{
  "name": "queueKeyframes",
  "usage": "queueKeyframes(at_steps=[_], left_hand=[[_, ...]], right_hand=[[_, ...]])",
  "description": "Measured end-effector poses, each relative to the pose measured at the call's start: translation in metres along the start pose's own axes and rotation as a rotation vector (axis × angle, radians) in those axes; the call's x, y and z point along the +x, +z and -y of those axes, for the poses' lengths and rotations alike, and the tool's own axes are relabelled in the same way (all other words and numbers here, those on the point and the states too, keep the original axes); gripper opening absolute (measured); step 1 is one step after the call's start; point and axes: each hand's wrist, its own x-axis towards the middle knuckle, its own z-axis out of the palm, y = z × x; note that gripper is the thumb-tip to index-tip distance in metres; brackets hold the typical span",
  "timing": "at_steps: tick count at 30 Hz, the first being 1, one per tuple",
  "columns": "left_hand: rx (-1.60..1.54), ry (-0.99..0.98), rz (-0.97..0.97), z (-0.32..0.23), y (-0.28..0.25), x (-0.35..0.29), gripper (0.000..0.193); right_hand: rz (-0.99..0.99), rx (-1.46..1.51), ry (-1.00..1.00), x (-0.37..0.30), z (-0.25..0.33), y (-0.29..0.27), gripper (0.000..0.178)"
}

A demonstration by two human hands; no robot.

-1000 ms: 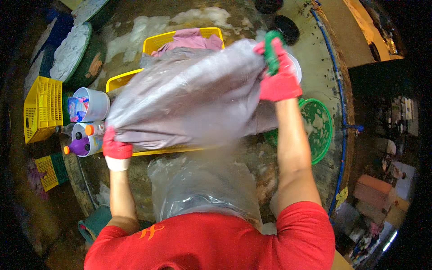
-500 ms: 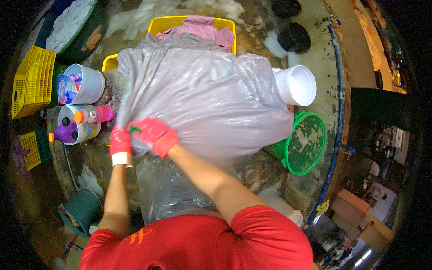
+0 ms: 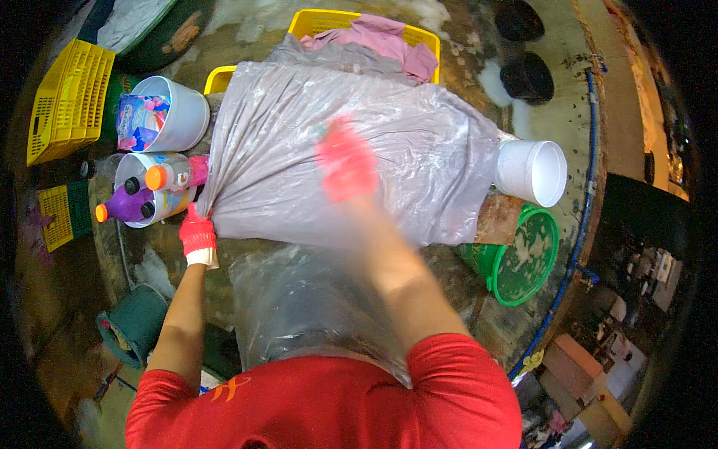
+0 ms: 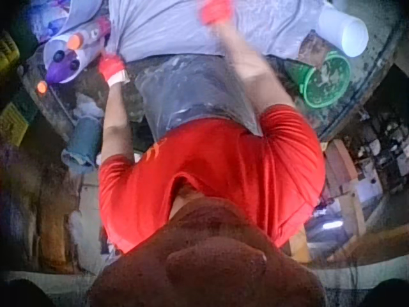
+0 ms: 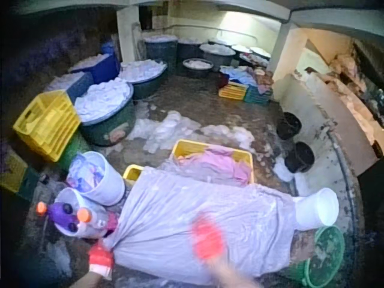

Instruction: The person repeatedly rubs and scrubs a large grey cloth placed over a yellow basket, using both hands wearing pink gloves. They periodically scoop soapy water from a green bucket and pour it over the cloth, continuing to scrub the surface throughout the clip.

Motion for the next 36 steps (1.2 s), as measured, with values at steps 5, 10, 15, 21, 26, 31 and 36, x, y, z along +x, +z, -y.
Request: queueKeyframes(at_steps=[5, 10, 15, 21, 26, 31, 36], left_hand=[[-0.024, 0.001, 0.044, 0.002, -0.01, -0.002, 0.032], [-0.031, -0.031, 0.059, 0.009, -0.009, -0.003, 0.037], [-0.199, -0.05, 0.243, -0.049, -0.062, -0.008, 0.056], [-0.578, -0.023, 1.15, -0.136, -0.128, -0.049, 0.075], [-0.324, 0.768, 0.395, -0.082, -0.119, -0.047, 0.041], [-1.729, -0.162, 0.747, -0.133, -0.098, -0.051, 0.046], [-0.751, 0.003, 0.532, -0.119, -0.095, -0.064, 0.068]], right_hand=[[0.611, -0.013, -0.405, -0.073, 0.128, 0.035, 0.045], [-0.239, 0.397, 0.155, -0.09, -0.092, -0.081, 0.057], [-0.396, 0.164, 0.763, -0.155, -0.202, -0.216, 0.05], [-0.241, 0.287, 0.873, -0.142, -0.154, -0.155, 0.061], [-0.302, 1.125, 0.259, -0.011, -0.063, -0.282, 0.038], [-0.371, 0.551, 0.072, 0.098, -0.063, -0.36, 0.061], [-0.325, 0.413, -0.127, 0.056, 0.045, -0.189, 0.076]])
